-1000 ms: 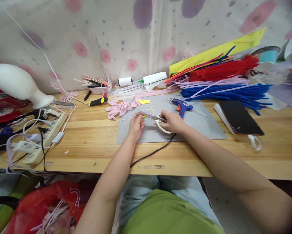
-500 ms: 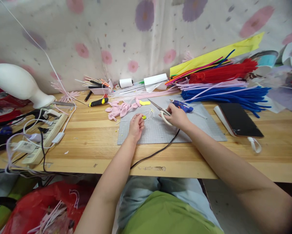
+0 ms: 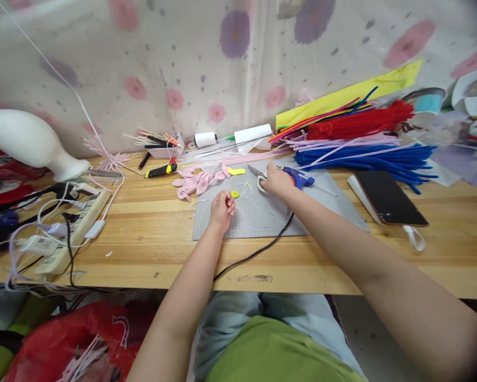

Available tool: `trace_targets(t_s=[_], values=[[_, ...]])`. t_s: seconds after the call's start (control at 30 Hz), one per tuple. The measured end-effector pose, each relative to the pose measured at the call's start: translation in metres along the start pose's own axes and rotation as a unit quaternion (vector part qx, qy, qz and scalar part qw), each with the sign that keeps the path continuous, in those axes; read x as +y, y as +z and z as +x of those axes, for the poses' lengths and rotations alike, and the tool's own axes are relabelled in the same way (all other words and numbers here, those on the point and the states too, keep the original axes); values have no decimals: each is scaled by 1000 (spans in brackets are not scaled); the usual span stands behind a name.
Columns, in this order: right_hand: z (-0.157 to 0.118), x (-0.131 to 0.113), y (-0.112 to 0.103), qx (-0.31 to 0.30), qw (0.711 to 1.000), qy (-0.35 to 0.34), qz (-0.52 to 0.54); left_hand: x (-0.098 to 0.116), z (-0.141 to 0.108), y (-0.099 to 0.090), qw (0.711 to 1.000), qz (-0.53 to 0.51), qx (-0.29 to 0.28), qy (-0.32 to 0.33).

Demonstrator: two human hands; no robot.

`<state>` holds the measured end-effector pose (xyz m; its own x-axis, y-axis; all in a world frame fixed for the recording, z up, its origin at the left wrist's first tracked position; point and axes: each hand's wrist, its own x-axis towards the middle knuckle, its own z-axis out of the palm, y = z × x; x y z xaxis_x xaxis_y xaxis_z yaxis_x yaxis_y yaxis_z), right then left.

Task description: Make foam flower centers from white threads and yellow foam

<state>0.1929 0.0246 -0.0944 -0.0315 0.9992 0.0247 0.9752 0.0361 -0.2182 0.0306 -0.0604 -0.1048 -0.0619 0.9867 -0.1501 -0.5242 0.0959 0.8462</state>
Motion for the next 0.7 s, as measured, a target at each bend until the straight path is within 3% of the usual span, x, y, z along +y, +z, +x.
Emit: trace_targets(t_s=[0.17, 0.47, 0.7], values=[[8, -6, 6, 24, 1000, -10, -8, -7, 7, -3, 999, 41, 32, 18], [27, -25, 12, 59, 998, -23, -7, -6, 8, -3, 998, 60, 32, 8], [30, -18, 24, 79, 996, -34, -18, -12, 13, -3, 995, 66, 73, 3]])
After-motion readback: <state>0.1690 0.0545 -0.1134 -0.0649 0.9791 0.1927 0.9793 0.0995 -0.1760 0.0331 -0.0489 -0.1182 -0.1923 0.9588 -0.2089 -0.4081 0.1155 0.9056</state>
